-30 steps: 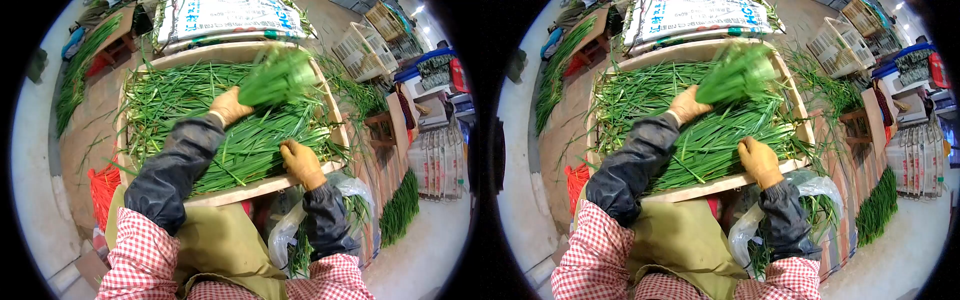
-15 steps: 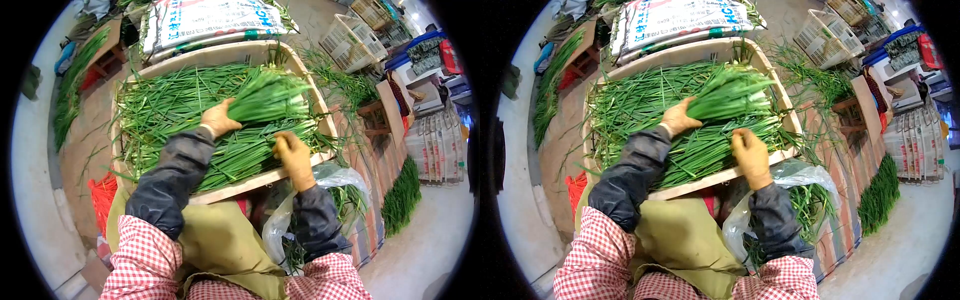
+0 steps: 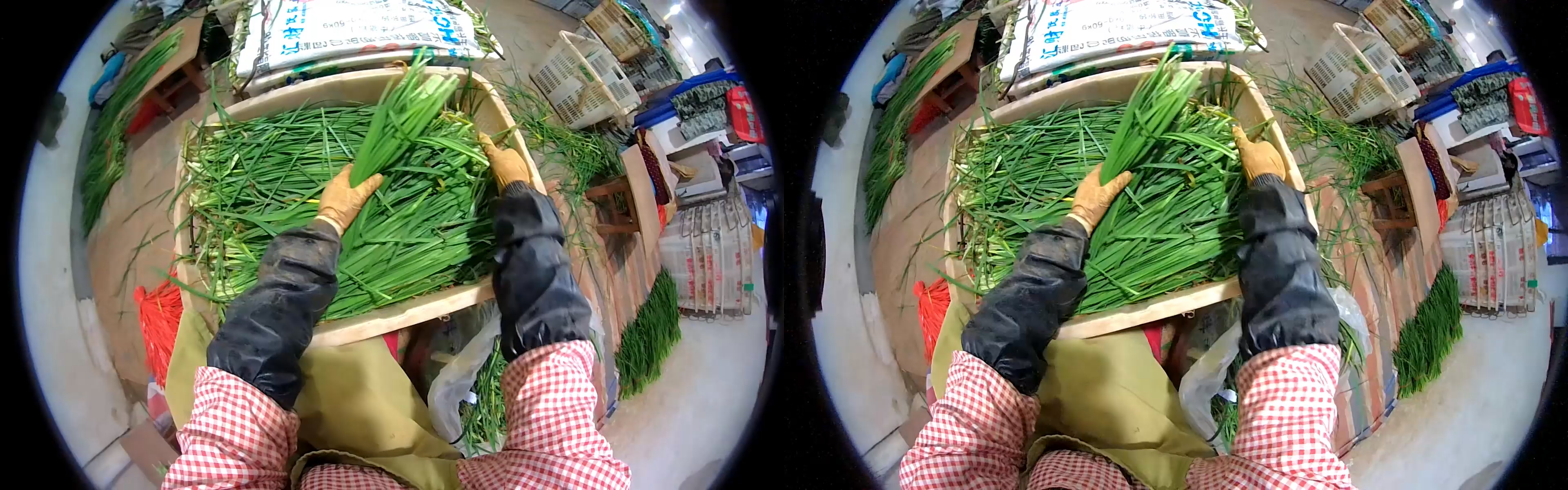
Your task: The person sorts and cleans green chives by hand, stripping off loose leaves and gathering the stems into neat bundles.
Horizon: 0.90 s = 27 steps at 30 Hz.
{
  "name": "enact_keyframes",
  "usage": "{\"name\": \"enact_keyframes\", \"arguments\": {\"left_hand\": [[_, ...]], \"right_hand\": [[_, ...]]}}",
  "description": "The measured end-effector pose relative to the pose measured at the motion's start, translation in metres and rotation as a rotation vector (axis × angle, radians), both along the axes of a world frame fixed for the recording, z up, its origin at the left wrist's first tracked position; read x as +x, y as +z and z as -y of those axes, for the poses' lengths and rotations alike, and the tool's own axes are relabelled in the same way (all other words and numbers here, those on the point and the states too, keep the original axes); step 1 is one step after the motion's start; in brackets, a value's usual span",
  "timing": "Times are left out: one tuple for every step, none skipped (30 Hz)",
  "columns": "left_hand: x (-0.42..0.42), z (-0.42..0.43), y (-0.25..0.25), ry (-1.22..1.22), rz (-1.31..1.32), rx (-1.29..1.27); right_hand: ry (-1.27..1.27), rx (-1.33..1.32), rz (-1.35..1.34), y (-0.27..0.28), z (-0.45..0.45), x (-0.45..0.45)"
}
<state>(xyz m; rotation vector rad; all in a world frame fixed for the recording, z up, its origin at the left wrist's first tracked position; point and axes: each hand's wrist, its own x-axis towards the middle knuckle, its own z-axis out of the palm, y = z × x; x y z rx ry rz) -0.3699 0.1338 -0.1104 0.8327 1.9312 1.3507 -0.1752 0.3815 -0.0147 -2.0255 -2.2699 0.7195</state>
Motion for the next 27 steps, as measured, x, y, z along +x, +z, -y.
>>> {"name": "enact_keyframes", "arguments": {"left_hand": [[0.006, 0.002, 0.009, 0.014, -0.085, -0.038], [0.01, 0.005, 0.019, -0.006, -0.128, -0.057], [0.015, 0.005, 0.022, -0.01, -0.165, -0.119], [0.015, 0.003, 0.015, -0.006, -0.26, -0.17], [0.018, 0.004, 0.007, -0.004, -0.351, -0.227], [0.023, 0.007, 0.017, 0.01, -0.382, -0.191], [0.025, 0.01, 0.017, 0.01, -0.371, -0.197], [0.026, 0.008, 0.019, -0.014, -0.422, -0.227], [0.028, 0.006, 0.022, -0.042, -0.474, -0.254], [0.032, 0.008, 0.028, -0.062, -0.52, -0.249], [0.035, 0.009, 0.03, -0.072, -0.512, -0.244], [0.036, 0.009, 0.031, -0.097, -0.565, -0.236], [0.036, 0.009, 0.032, -0.122, -0.619, -0.225], [0.037, 0.009, 0.035, -0.133, -0.644, -0.226], [0.036, 0.009, 0.033, -0.142, -0.653, -0.208], [0.037, 0.008, 0.034, -0.148, -0.664, -0.25], [0.036, 0.007, 0.036, -0.151, -0.678, -0.291], [0.036, 0.006, 0.038, -0.161, -0.676, -0.327], [0.036, 0.004, 0.037, -0.157, -0.682, -0.332], [0.036, 0.004, 0.04, -0.172, -0.676, -0.348], [0.037, 0.005, 0.045, -0.188, -0.673, -0.365], [0.037, 0.004, 0.05, -0.191, -0.681, -0.362], [0.038, 0.004, 0.054, -0.209, -0.68, -0.384], [0.04, 0.004, 0.058, -0.228, -0.678, -0.404], [0.041, 0.004, 0.059, -0.231, -0.687, -0.398], [0.042, 0.003, 0.057, -0.259, -0.713, -0.403], [0.041, 0.003, 0.057, -0.284, -0.736, -0.408]], "right_hand": [[-0.031, -0.005, -0.075, -0.002, 0.001, -0.006], [-0.011, 0.072, -0.093, -0.018, -0.005, -0.012], [0.01, 0.151, -0.11, -0.041, -0.021, -0.016], [0.063, -0.019, -0.3, -0.043, -0.031, -0.021], [-0.03, 0.162, -0.38, -0.053, -0.029, -0.026], [-0.093, 0.109, -0.499, -0.074, -0.053, -0.029], [-0.097, 0.128, -0.59, -0.057, -0.045, -0.028], [-0.098, 0.146, -0.681, -0.038, -0.036, -0.028], [-0.037, 0.199, -0.75, -0.04, -0.059, -0.013], [0.028, 0.248, -0.818, -0.025, -0.065, -0.005], [-0.073, 0.164, -0.985, -0.007, -0.071, 0.012], [-0.183, 0.092, -1.155, 0.029, -0.059, 0.022], [-0.317, -0.086, -1.566, 0.074, -0.025, 0.038], [-0.159, -0.172, -1.591, 0.093, -0.026, 0.074], [0.004, -0.259, -1.608, 0.115, -0.034, 0.118], [0.066, -0.389, -1.633, 0.145, -0.023, 0.154], [0.059, -0.356, -1.57, 0.184, 0.034, 0.172], [-0.212, 0.061, -1.365, 0.212, 0.063, 0.189], [0.027, -0.429, -1.565, 0.228, 0.068, 0.245], [-0.329, 0.209, -1.103, 0.25, 0.126, 0.236], [-0.013, -0.324, -1.358, 0.257, 0.137, 0.295], [-0.125, -0.11, -1.208, 0.256, 0.173, 0.308], [-0.232, 0.059, -0.961, 0.237, 0.192, 0.334], [-0.217, -0.26, -1.019, 0.223, 0.21, 0.364], [-0.405, -0.419, -0.748, 0.212, 0.235, 0.366], [-0.368, -0.564, -0.542, 0.171, 0.25, 0.388], [-0.055, -0.401, -0.101, 0.123, 0.275, 0.416]]}}
